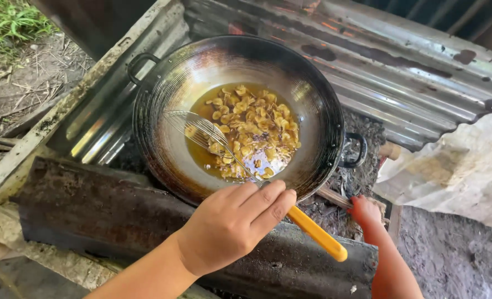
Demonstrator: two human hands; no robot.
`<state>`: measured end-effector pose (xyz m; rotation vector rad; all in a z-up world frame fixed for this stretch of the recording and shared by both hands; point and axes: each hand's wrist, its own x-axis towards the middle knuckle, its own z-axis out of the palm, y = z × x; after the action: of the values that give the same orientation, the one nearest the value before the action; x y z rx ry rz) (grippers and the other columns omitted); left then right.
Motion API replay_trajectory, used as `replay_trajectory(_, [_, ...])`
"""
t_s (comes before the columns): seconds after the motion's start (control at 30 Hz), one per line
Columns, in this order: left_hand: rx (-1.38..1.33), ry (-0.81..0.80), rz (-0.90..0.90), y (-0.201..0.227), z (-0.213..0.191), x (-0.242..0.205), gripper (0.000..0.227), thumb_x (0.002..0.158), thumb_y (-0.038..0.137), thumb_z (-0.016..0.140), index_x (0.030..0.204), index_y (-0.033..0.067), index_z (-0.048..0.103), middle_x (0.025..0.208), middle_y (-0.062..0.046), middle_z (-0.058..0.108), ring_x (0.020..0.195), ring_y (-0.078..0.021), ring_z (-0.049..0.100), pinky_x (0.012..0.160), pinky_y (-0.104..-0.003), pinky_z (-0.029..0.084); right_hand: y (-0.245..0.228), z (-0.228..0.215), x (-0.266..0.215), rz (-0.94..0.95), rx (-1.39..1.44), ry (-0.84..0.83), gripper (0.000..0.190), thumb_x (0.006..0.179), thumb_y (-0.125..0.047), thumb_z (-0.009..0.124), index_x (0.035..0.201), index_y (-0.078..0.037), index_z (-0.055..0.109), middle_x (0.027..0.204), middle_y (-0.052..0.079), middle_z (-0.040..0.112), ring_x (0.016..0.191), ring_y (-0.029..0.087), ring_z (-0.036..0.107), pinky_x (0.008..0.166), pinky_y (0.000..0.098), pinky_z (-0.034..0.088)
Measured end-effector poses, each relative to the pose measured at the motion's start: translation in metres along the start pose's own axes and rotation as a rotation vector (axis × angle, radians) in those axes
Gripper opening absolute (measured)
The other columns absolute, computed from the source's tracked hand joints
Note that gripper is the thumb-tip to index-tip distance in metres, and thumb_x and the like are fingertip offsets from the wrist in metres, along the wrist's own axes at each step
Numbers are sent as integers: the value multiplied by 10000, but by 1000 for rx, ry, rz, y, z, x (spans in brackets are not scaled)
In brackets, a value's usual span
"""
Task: The person fries banana slices in a wok over an open fire, stirring them with a skimmer and a wooden stick. They then use the skimmer to lift the fried banana chips out of the hot oil.
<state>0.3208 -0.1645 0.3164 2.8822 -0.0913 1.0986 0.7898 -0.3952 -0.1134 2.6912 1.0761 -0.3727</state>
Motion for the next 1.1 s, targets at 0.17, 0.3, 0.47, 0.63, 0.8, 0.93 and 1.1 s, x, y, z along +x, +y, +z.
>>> replay_trajectory(0.17, [3, -24, 10, 1, -9, 1, 404, 902, 97, 678, 1291, -7, 658, 1253, -119, 674, 892, -209, 637, 793, -331, 558, 12, -29, -18, -105, 110, 218, 395, 902, -373, 699, 1224, -147, 690, 1271, 91, 656, 1117, 363, 674, 912, 488, 561])
replay_trajectory(0.3, [-5, -24, 7, 6, -7, 3, 408, 904, 97, 675, 1297, -9, 649, 1253, -117, 665, 936, -216, 650, 836, -339, 568, 16, -59, -62, -184, 77, 352, 487, 823, -403, 723, 1235, -147, 686, 1189, 68, 662, 1143, 356, 638, 933, 476, 539])
replay_trajectory(0.47, [17, -44, -2, 10, -8, 5, 429, 892, 101, 670, 1308, -5, 650, 1263, -112, 664, 930, -214, 646, 832, -337, 565, 44, -13, -77, -257, 626, 201, 551, 836, -317, 748, 1311, -61, 635, 1269, 142, 625, 1086, 326, 663, 906, 401, 553])
replay_trajectory(0.63, [29, -44, 0, 16, -14, 4, 436, 883, 103, 665, 1306, -3, 652, 1268, -112, 664, 915, -212, 636, 823, -333, 564, 68, 50, -82, -360, 739, 85, 469, 843, -264, 777, 1241, -29, 700, 1144, 129, 707, 1087, 278, 698, 972, 333, 525])
replay_trajectory(0.8, [26, -40, 0, 18, -20, 3, 448, 879, 109, 660, 1313, -1, 651, 1263, -111, 665, 920, -210, 635, 829, -330, 564, 67, 91, -90, -237, 987, -117, 532, 769, -150, 828, 1272, -30, 707, 1205, 97, 746, 1181, 241, 675, 1006, 322, 486])
replay_trajectory(0.93, [29, -23, -2, 26, -22, 0, 427, 904, 114, 662, 1316, 0, 643, 1254, -104, 658, 944, -214, 642, 837, -327, 562, 62, 72, -104, -221, 927, -64, 619, 717, -94, 856, 1312, -55, 688, 1260, 89, 715, 1208, 227, 661, 1047, 322, 462])
replay_trajectory(1.1, [19, 9, 5, 30, -26, -3, 415, 926, 112, 659, 1323, -8, 632, 1265, -111, 650, 966, -212, 644, 845, -322, 563, 82, 89, -98, -229, 954, -7, 528, 791, -132, 815, 1302, -57, 701, 1313, 98, 667, 1220, 229, 647, 1033, 330, 487])
